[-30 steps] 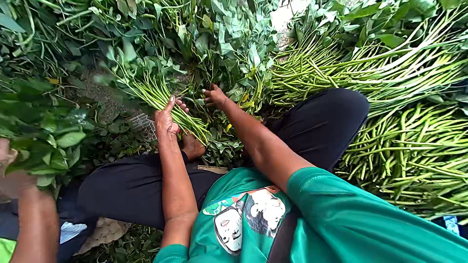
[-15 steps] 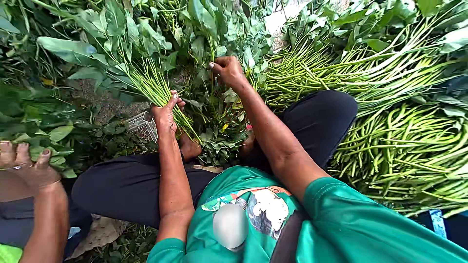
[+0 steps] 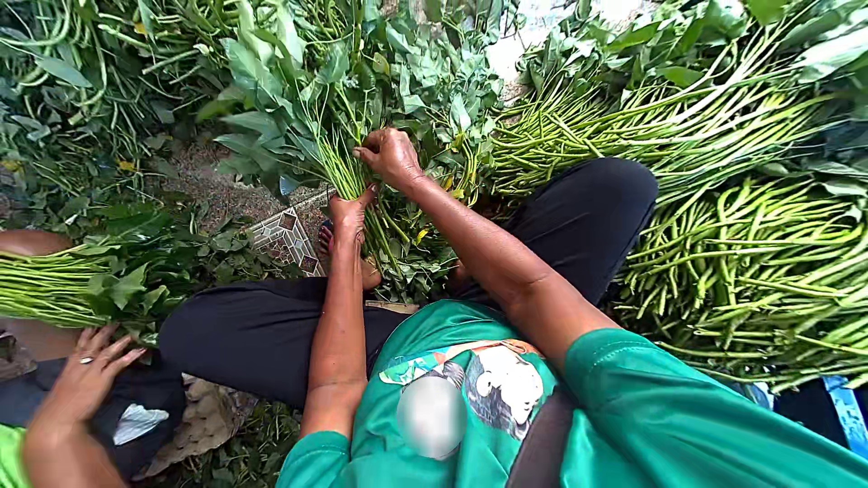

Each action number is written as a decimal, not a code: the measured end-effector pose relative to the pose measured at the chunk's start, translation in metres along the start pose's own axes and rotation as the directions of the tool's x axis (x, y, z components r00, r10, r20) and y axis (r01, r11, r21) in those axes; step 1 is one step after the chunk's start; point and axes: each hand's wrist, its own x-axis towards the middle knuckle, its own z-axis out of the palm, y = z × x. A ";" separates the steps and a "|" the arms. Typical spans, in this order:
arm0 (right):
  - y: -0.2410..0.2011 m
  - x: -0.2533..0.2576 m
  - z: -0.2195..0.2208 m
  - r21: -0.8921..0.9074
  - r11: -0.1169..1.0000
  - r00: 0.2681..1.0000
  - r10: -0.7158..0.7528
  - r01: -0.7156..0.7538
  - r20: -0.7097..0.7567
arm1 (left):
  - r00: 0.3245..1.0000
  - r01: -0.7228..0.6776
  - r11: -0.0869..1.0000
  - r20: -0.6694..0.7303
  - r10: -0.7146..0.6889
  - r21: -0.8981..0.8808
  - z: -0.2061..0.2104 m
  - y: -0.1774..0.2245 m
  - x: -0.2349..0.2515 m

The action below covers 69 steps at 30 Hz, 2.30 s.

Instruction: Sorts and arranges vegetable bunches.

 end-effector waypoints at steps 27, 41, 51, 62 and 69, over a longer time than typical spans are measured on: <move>0.028 -0.074 0.052 0.118 0.993 0.988 -0.029 0.011 0.150 | 0.995 -0.094 0.981 -0.046 0.088 -0.168 -0.032 0.008 0.008; 0.080 -0.049 0.009 -0.079 0.988 0.987 0.142 -0.136 0.076 | 0.960 -0.277 0.912 -0.136 0.246 -0.303 -0.062 0.024 0.017; 0.159 -0.032 -0.040 0.024 0.765 0.748 0.636 -0.644 -0.190 | 0.988 0.039 0.946 0.152 0.010 -0.321 -0.012 0.001 0.011; 0.074 -0.063 0.003 0.121 0.991 0.984 0.070 -0.051 -0.161 | 0.976 0.184 0.934 0.172 -0.136 -0.305 0.004 -0.007 0.007; 0.062 -0.092 0.037 0.123 0.972 0.978 -0.194 0.202 -0.070 | 0.958 0.270 0.926 0.167 -0.232 -0.262 -0.003 -0.015 0.003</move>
